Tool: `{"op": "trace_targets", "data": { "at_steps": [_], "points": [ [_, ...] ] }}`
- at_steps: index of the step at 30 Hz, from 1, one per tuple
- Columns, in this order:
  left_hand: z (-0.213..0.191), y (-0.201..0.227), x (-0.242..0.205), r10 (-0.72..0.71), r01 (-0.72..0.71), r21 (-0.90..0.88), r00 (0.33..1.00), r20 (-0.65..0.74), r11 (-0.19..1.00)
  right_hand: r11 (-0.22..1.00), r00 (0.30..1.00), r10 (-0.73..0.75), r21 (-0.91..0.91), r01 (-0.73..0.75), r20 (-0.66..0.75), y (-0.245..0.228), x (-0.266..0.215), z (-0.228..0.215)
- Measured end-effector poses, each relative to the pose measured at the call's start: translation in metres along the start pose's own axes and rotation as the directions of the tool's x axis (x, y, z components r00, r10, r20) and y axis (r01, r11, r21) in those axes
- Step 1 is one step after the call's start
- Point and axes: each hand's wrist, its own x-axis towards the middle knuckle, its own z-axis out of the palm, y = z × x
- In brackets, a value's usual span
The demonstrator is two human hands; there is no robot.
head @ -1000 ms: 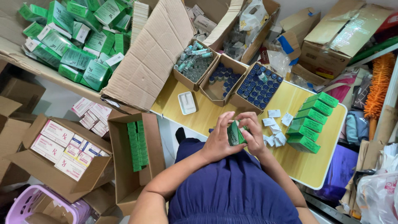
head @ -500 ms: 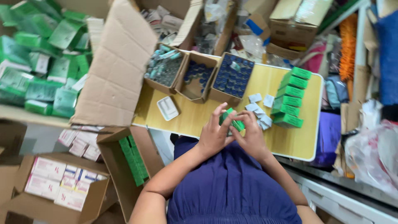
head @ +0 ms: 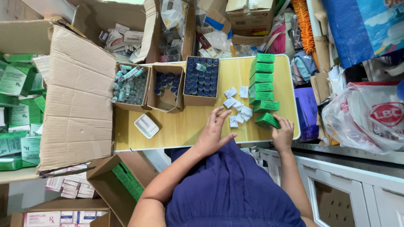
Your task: The person repeatedly picks up small green boxes from a large cardboard carton, places them into a white plastic tray, and then transfers them into a green outer box. The person stacks the filled green boxes on a yellow table.
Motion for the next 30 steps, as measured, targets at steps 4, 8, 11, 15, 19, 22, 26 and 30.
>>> {"op": "trace_targets", "data": {
  "at_steps": [4, 8, 11, 15, 19, 22, 26, 30],
  "points": [
    [0.005, 0.003, -0.001, 0.015, -0.015, -0.008, 1.0, 0.008, 1.0, 0.998, 0.999, 0.016, -0.065, -0.019, -0.037, 0.016, -0.006, 0.022],
    [0.004, 0.004, 0.002, 0.03, -0.03, 0.001, 0.999, -0.013, 1.0, 1.0, 0.997, 0.008, -0.013, -0.009, -0.07, 0.02, 0.004, 0.038],
    [0.002, 0.002, 0.001, -0.021, 0.021, -0.015, 1.0, -0.019, 1.0, 0.996, 0.995, 0.002, 0.088, 0.006, -0.095, 0.021, 0.008, 0.045],
    [-0.003, -0.002, -0.004, -0.035, 0.033, -0.035, 0.997, -0.065, 0.999, 0.999, 0.993, -0.041, -0.033, 0.037, -0.108, 0.014, 0.01, 0.045],
    [-0.013, -0.008, -0.009, -0.037, 0.035, -0.02, 0.987, -0.158, 0.999, 0.99, 0.98, -0.117, -0.1, 0.102, -0.161, -0.012, 0.012, 0.041],
    [-0.024, -0.014, -0.015, -0.062, 0.067, 0.014, 0.968, -0.244, 0.998, 0.98, 0.972, -0.197, -0.068, 0.189, -0.129, -0.041, 0.025, 0.042],
    [-0.042, -0.017, -0.034, -0.094, 0.133, 0.091, 0.932, -0.35, 0.987, 0.943, 0.939, -0.332, 0.001, 0.333, -0.088, -0.084, 0.052, 0.056],
    [-0.076, -0.018, -0.065, -0.138, 0.218, 0.103, 0.852, -0.504, 0.97, 0.877, 0.884, -0.466, 0.112, 0.467, -0.035, -0.139, 0.074, 0.081]
  ]
}}
